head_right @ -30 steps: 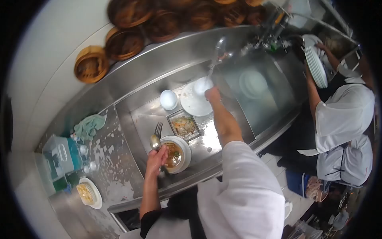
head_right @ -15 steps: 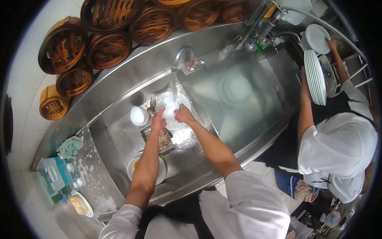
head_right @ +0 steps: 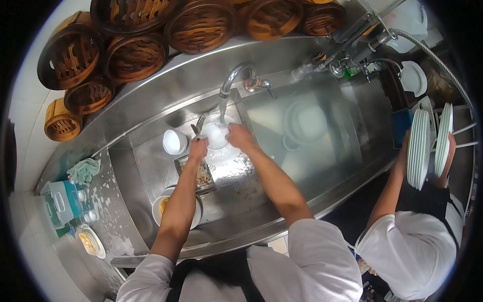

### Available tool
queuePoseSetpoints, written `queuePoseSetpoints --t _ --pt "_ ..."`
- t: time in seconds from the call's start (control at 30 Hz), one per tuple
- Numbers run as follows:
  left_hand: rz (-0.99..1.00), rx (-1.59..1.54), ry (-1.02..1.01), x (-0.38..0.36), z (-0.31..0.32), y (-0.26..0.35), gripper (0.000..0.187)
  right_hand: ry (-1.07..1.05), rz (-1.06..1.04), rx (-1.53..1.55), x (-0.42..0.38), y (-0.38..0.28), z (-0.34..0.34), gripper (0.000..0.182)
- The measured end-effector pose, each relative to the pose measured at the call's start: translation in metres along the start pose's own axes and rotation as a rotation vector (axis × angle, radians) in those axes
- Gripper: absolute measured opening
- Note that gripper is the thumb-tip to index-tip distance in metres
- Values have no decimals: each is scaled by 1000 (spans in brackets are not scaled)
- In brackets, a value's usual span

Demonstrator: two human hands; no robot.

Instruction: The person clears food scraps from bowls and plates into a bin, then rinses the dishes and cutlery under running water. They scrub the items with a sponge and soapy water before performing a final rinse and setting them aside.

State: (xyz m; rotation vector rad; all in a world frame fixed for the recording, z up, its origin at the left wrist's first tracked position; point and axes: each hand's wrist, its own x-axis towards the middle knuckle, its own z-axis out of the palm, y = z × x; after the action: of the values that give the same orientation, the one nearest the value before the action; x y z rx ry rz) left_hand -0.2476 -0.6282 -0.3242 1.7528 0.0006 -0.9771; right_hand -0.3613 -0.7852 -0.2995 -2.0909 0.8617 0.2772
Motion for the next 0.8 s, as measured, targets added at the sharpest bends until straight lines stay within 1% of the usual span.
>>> queuePoseSetpoints --t 0.07,0.1,0.13,0.17,0.2,0.23,0.3,0.33,0.37,0.4,0.43,0.47,0.5,0.53,0.57,0.6,0.63,0.7,0.73,0.77,0.8 --pt "7 -14 11 -5 7 2 11 192 7 61 5 22 29 54" --pt "23 -25 26 -5 10 2 12 189 9 59 9 18 23 54" --pt "13 -19 27 -8 10 -6 12 75 195 244 12 11 14 55" --pt "-13 -13 -48 -9 9 -11 14 -37 375 430 11 2 8 57" --pt "-30 -10 -120 -7 8 -8 21 -27 262 425 13 3 6 57" --pt "-26 -7 -114 -8 4 -6 21 -29 255 429 16 1 6 57" --pt "-119 -83 -106 -17 -4 -9 43 78 -34 137 24 -1 8 50" --pt "-166 -114 -165 -17 -10 -13 57 75 -37 133 22 2 16 50" --pt "-163 -120 -162 -20 -10 -18 57 281 -109 218 14 4 30 48" --pt "-170 -291 -115 -21 -11 -28 55 491 -182 306 8 4 41 45" --pt "-178 -456 -72 -18 -10 -40 52 496 -182 307 6 2 47 45" --pt "-189 -609 -79 -15 -7 -53 37 419 -13 524 2 2 54 42" --pt "-199 -599 -83 -7 -2 -68 37 336 163 739 -7 4 62 40" --pt "-212 -527 -4 3 6 -78 28 571 -66 485 -19 5 67 42" --pt "-211 -345 -35 13 3 -87 18 576 -60 486 -35 6 70 42" --pt "-206 -162 -66 22 0 -94 11 651 -188 328 -61 1 67 43" --pt "-205 -166 -77 24 5 -84 11 721 -319 160 -83 1 65 45" --pt "-175 -181 -252 30 20 -51 12 583 -221 33 -121 11 70 48" --pt "-110 -72 -241 35 24 -47 19 467 -140 -20 -135 26 82 46" --pt "-104 -83 -248 37 32 -34 19 351 -62 -74 -140 48 96 45" --pt "-175 -128 -271 33 37 -19 24 353 -62 -83 -141 68 110 45"
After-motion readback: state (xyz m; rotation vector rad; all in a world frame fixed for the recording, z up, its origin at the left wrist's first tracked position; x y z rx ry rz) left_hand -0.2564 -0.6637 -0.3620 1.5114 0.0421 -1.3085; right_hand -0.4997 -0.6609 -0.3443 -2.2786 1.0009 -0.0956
